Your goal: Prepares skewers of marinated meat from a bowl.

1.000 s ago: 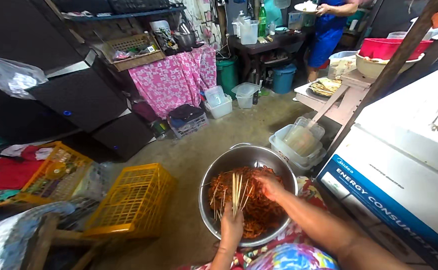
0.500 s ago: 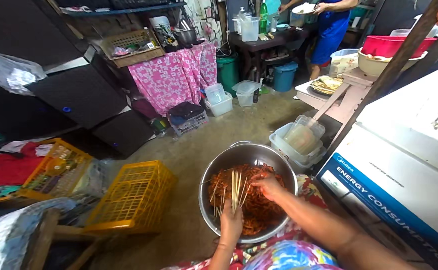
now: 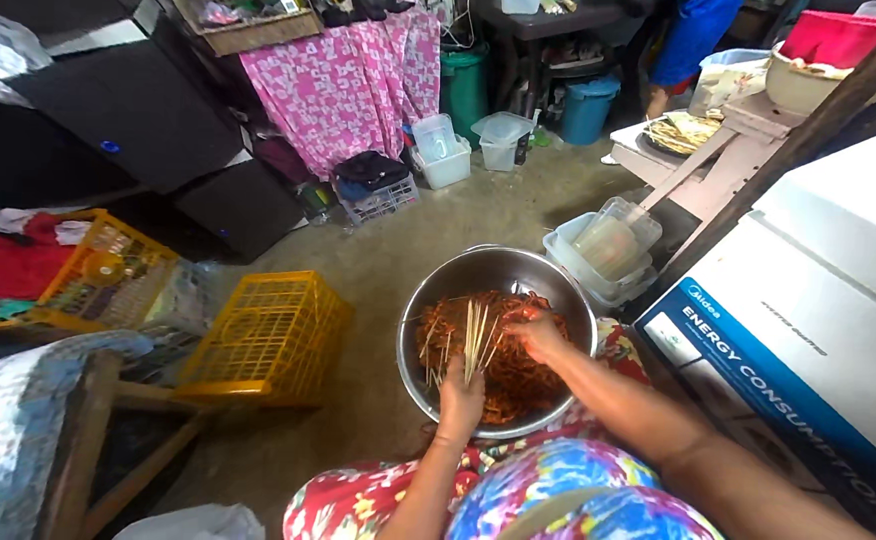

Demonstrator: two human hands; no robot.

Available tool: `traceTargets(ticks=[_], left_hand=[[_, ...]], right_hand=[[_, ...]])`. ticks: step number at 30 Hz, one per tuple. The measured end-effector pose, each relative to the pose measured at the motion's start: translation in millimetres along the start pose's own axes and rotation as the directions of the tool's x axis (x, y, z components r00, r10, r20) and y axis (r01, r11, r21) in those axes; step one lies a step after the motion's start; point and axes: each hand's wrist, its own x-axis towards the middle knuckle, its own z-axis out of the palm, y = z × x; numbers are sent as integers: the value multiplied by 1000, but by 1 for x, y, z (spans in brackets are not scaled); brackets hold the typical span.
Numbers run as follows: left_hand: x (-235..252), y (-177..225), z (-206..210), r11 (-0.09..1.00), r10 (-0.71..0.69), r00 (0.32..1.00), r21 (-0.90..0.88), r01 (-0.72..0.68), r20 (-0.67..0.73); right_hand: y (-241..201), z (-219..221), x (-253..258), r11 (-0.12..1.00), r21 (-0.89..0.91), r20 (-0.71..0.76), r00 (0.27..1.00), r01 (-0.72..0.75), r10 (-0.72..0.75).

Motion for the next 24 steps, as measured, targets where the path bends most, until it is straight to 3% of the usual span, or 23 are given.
traceTargets(ticks=[5,11,24], left_hand=[[-1,-1,1,1000,11,1000,-1,-11,-25],[-3,1,1,999,24,999,-21,-25,-45],[-2,0,1,999,18,999,-41,-20,-49]], right_hand=[[-3,2,-2,995,96,31,999,-21,19],[-6,6,-3,953,233,-25,979,-193,205],[-10,13,-7,896,321,-15,945,-306,328]])
